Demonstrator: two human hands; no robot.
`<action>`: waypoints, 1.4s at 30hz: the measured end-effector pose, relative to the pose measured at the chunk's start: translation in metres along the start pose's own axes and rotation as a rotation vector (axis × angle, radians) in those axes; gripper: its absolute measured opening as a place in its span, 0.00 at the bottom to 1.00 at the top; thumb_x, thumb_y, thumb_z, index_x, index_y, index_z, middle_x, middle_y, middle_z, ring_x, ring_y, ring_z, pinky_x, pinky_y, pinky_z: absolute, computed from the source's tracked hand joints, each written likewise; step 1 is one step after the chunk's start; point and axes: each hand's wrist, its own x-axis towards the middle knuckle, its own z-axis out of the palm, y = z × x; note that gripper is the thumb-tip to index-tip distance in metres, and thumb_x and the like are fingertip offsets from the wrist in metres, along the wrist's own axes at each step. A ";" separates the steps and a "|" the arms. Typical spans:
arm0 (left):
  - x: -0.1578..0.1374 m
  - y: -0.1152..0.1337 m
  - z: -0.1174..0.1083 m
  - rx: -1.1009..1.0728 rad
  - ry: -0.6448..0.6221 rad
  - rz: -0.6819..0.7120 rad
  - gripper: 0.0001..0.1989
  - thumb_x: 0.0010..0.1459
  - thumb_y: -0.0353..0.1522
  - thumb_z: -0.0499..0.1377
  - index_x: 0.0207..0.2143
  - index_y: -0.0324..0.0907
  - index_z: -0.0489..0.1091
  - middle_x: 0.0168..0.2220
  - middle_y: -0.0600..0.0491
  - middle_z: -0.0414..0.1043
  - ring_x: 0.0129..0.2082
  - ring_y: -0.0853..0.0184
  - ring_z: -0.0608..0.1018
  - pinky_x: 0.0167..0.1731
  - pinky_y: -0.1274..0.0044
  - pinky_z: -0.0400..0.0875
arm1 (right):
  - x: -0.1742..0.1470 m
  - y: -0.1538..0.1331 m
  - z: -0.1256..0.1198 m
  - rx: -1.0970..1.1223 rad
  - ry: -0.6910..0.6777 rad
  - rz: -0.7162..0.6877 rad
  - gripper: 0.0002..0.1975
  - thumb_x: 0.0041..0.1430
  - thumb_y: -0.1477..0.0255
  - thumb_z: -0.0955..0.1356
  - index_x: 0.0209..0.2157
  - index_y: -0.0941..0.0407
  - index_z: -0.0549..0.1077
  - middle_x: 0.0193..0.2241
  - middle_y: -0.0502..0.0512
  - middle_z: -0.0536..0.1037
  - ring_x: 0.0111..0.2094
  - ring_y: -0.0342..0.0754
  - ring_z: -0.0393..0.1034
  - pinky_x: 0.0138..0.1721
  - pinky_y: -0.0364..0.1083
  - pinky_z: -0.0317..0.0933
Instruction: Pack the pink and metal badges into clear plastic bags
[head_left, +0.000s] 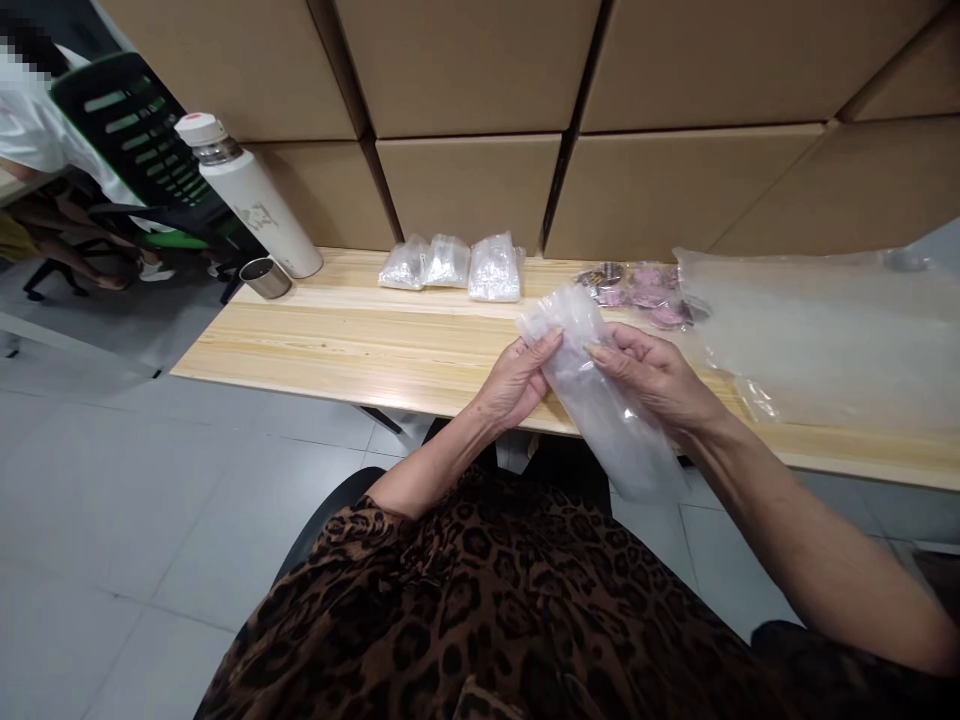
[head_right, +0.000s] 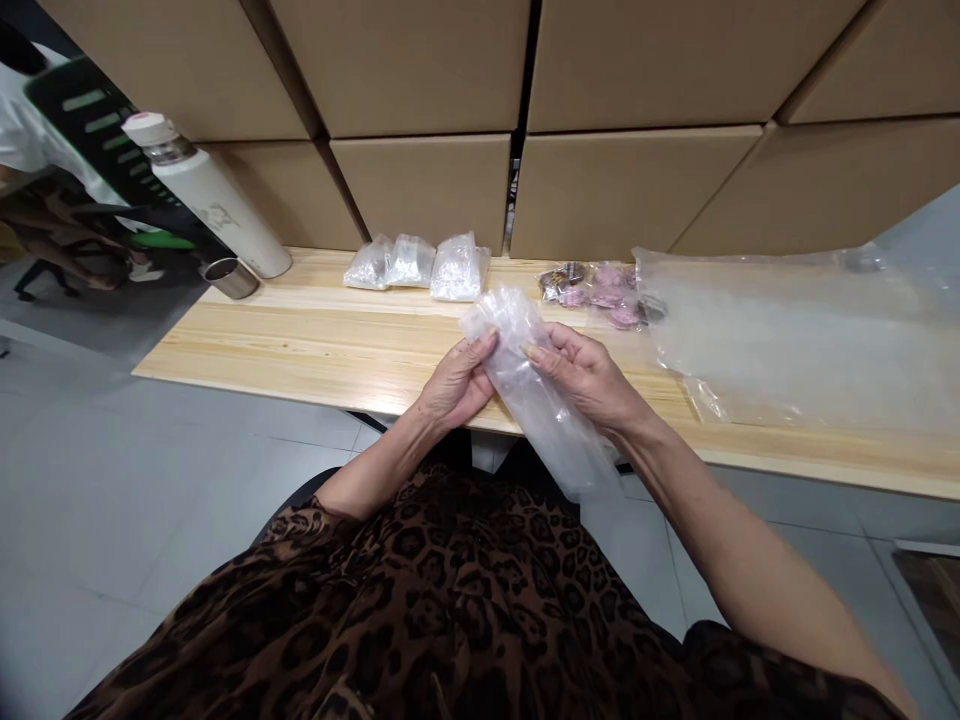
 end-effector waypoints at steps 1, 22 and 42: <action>0.001 0.000 0.001 -0.004 0.002 -0.010 0.10 0.61 0.34 0.71 0.43 0.41 0.79 0.46 0.49 0.86 0.60 0.60 0.82 0.67 0.66 0.71 | 0.002 0.001 -0.001 0.023 0.017 0.022 0.26 0.55 0.46 0.79 0.43 0.51 0.78 0.40 0.54 0.84 0.38 0.52 0.79 0.40 0.50 0.73; 0.016 0.033 -0.006 0.013 0.127 0.162 0.13 0.61 0.36 0.73 0.45 0.41 0.79 0.49 0.49 0.85 0.66 0.50 0.78 0.66 0.58 0.74 | 0.004 0.006 -0.020 -0.087 -0.317 0.195 0.25 0.44 0.58 0.85 0.42 0.54 0.82 0.36 0.52 0.83 0.33 0.49 0.75 0.34 0.46 0.70; -0.011 0.039 -0.012 0.655 -0.068 0.395 0.27 0.53 0.53 0.75 0.42 0.43 0.79 0.57 0.44 0.74 0.66 0.48 0.72 0.71 0.53 0.66 | 0.029 0.047 0.022 -0.489 0.446 -0.558 0.15 0.66 0.54 0.71 0.41 0.50 0.80 0.31 0.52 0.80 0.31 0.49 0.74 0.35 0.50 0.71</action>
